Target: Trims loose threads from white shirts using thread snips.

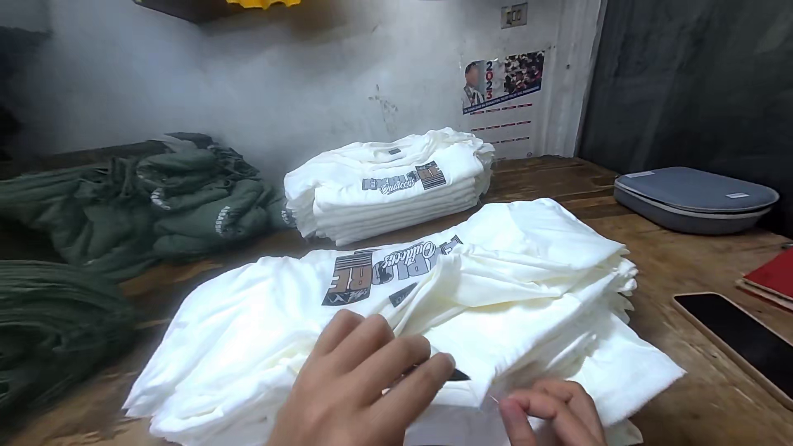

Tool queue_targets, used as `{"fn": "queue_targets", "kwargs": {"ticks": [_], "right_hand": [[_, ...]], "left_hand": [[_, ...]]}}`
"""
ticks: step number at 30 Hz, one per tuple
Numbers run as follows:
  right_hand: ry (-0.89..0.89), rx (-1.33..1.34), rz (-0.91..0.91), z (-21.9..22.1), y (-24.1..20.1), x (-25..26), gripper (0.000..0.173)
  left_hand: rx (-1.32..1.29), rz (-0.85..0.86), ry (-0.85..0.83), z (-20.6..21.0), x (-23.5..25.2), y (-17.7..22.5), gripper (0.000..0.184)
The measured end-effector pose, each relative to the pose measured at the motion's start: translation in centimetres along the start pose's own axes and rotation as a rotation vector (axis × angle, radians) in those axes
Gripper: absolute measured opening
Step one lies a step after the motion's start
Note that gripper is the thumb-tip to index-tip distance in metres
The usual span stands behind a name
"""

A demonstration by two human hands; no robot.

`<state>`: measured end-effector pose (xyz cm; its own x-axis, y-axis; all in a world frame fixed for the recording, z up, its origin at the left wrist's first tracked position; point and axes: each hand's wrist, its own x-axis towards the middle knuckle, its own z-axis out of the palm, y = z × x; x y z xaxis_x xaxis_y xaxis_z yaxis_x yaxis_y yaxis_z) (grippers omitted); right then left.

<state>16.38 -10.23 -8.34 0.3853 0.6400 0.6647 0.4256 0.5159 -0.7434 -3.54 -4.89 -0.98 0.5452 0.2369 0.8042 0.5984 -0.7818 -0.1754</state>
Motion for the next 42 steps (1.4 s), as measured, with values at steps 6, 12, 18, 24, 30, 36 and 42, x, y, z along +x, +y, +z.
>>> {"fn": "queue_targets", "kwargs": {"ticks": [6, 12, 18, 24, 30, 36, 42], "right_hand": [[0.014, -0.025, -0.035, 0.3, -0.1, 0.0, 0.015], [-0.005, -0.222, -0.353, -0.4, -0.1, 0.9, 0.021], [-0.101, -0.512, -0.297, 2.0, -1.7, 3.0, 0.016], [-0.14, 0.421, 0.251, 0.8, -2.5, 3.2, 0.013], [-0.233, 0.444, 0.127, 0.4, -1.1, 2.5, 0.018], [-0.052, 0.106, -0.191, 1.0, 0.7, 0.9, 0.038], [0.105, -0.527, -0.265, 3.2, -1.6, 1.7, 0.045]], "left_hand": [[0.036, 0.158, -0.072, 0.7, 0.9, 1.9, 0.022], [-0.094, -0.126, 0.009, 1.4, 0.8, 1.3, 0.019], [-0.399, -0.463, -0.026, 3.1, -0.8, 1.0, 0.014], [-0.421, -0.507, -0.24, 2.5, -0.5, 3.7, 0.017], [-0.645, -0.427, -0.149, 4.5, -0.3, 2.7, 0.031], [-0.608, -0.477, -0.044, 3.3, -0.7, 0.1, 0.009], [-0.775, -0.325, -0.309, 3.7, 2.5, -3.1, 0.01]]}}
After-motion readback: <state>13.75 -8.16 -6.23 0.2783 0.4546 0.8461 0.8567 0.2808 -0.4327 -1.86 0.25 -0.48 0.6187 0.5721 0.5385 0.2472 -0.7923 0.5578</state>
